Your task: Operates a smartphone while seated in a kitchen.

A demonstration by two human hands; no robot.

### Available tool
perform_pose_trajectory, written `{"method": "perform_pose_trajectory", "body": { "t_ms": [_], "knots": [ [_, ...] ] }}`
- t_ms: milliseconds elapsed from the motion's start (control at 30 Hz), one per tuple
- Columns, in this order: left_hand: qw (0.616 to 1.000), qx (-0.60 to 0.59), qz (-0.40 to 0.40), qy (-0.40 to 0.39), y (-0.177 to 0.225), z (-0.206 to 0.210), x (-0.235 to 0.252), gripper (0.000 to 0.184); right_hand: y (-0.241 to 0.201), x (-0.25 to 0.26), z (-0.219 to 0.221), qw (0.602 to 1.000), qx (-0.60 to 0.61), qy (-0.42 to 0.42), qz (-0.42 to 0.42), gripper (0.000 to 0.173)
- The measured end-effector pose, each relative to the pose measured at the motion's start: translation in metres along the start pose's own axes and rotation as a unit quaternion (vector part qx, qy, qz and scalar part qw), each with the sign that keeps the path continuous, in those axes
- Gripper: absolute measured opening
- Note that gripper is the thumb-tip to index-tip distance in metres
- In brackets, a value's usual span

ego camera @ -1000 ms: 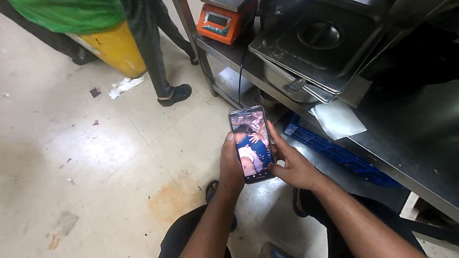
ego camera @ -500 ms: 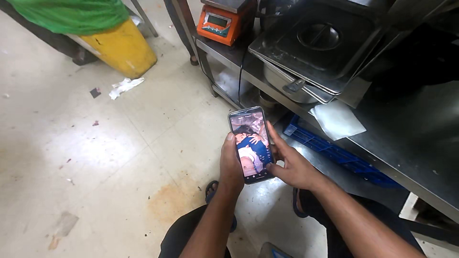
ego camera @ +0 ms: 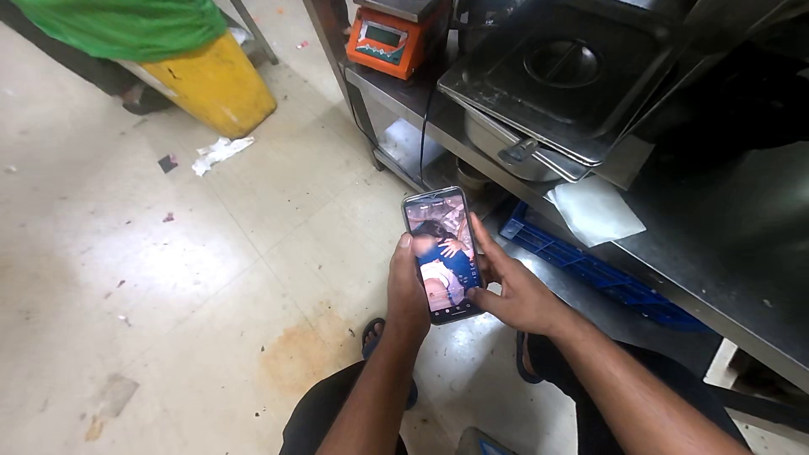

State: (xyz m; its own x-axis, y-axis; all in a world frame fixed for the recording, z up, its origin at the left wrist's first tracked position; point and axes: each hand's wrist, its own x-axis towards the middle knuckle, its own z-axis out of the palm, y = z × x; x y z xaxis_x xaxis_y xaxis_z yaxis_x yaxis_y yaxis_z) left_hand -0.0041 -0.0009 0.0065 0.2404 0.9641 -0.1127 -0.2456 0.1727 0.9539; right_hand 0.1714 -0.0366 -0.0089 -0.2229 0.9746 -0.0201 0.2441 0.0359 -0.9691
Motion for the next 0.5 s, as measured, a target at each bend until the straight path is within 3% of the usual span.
{"method": "perform_pose_trajectory", "body": {
  "t_ms": [400, 500],
  "knots": [
    [1.000, 0.010, 0.011, -0.013, 0.0008, -0.0012, -0.0005, 0.060, -0.0038, -0.0005, -0.0002, 1.000, 0.007, 0.000, 0.008, 0.099],
    [1.000, 0.018, 0.014, -0.008, 0.0001, -0.0018, -0.0005, 0.062, 0.0001, -0.0003, -0.0012, 0.999, 0.041, -0.009, 0.001, 0.088]
  ]
}}
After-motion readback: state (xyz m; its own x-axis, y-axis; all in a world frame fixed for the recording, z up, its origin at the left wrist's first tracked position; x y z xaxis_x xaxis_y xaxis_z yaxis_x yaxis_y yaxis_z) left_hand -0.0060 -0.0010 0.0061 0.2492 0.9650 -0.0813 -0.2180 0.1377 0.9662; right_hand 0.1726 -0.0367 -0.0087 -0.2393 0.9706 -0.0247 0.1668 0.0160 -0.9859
